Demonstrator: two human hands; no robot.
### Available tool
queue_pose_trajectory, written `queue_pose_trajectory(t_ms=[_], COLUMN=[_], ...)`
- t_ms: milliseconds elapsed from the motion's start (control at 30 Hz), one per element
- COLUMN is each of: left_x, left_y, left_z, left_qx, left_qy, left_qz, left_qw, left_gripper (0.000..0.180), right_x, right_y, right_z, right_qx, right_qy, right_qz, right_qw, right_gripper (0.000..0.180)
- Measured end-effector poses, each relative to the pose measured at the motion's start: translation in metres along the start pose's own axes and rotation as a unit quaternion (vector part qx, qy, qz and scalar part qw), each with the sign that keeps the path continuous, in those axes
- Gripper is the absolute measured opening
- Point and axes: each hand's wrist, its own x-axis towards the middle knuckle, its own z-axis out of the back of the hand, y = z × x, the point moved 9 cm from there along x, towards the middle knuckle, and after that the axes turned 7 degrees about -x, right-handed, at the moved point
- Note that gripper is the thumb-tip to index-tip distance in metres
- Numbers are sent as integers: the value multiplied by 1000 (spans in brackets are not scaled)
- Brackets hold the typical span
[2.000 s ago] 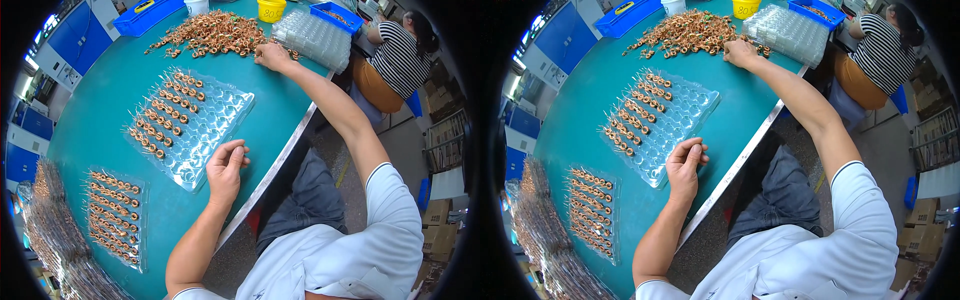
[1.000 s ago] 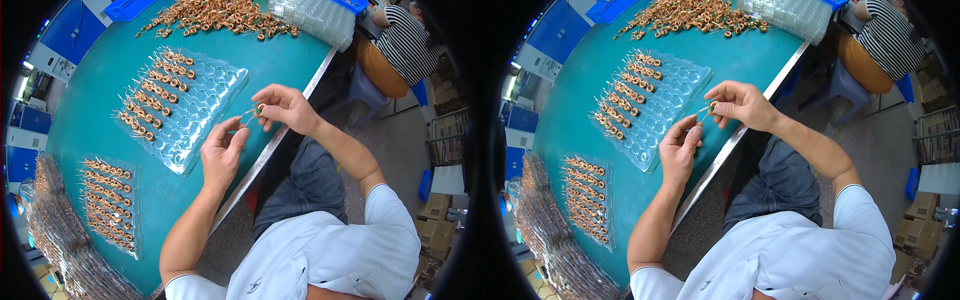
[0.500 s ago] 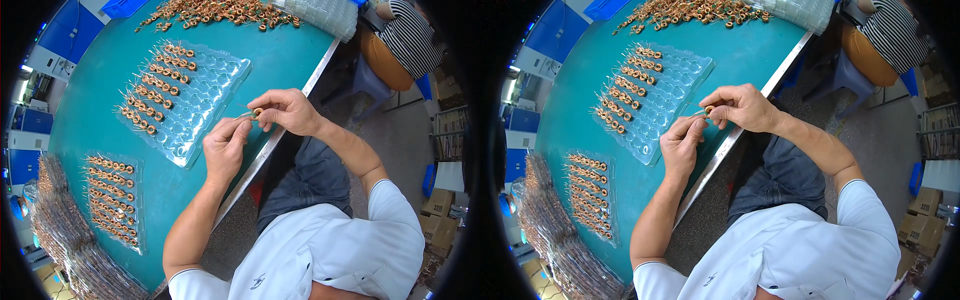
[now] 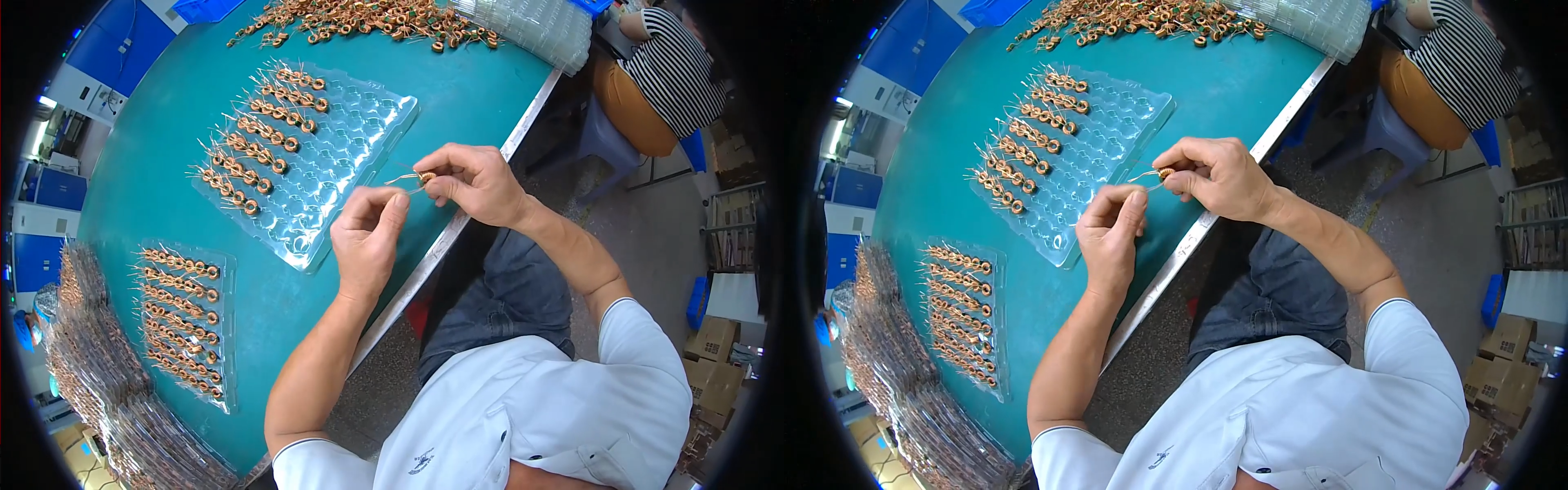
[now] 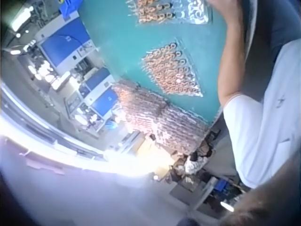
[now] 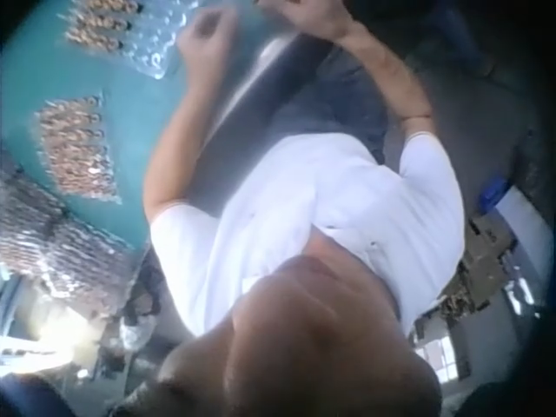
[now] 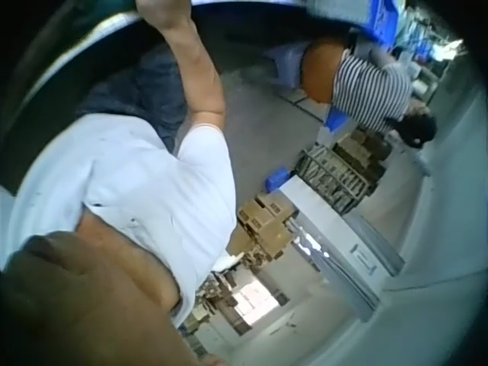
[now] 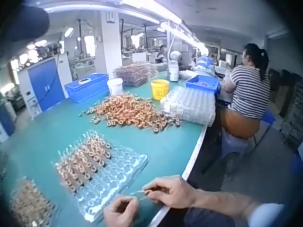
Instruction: The person is manually assembling small copper coil components by threading wires and placing them into a sorting tray.
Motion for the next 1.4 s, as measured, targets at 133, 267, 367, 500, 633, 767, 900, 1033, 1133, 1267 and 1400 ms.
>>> queue_pose_trajectory(t_ms=[133, 267, 367, 500, 633, 767, 900, 1033, 1133, 1267, 1400], left_x=[0, -1, -3, -6, -1, 1, 0, -1, -1, -3, -5], left_y=[-10, -14, -18, -23, -18, -9, -5, 0, 0, -3, -11], left_z=[7, -1, 4, 4, 4, 3, -4, -8, -7, -9, -14], left_qx=[78, 104, 87, 97, 65, 80, 43, 48, 99, 183, 224], left_qy=[-55, -17, -8, -2, -12, -4, -14, 10, -2, 31, 34], left_qz=[-64, -105, -133, -159, -121, -75, -39, -32, -34, -63, -70], left_qw=[993, 989, 987, 982, 991, 994, 998, 998, 994, 981, 971], left_gripper=[23, 16, 10, 7, 8, 9, 9, 9, 7, 6, 7], right_x=[-4, -7, -8, -8, -8, -9, -9, -9, -13, -18, -24], right_y=[5, 19, 19, 9, -1, 1, 3, 9, 11, -2, -13], right_z=[-2, -11, -13, -7, -6, -4, -2, -6, -6, -7, -10], right_qx=[-2, -101, -112, -85, -36, -37, -78, -116, -136, -68, 30], right_qy=[21, 45, 30, -4, -12, -11, 10, 41, 46, 39, 29], right_qz=[-10, 75, 86, 46, 9, 1, 37, 92, 108, 23, -25], right_qw=[1000, 991, 990, 995, 999, 999, 996, 988, 984, 997, 999], right_gripper=[16, 15, 12, 12, 14, 17, 20, 22, 22, 19, 17])
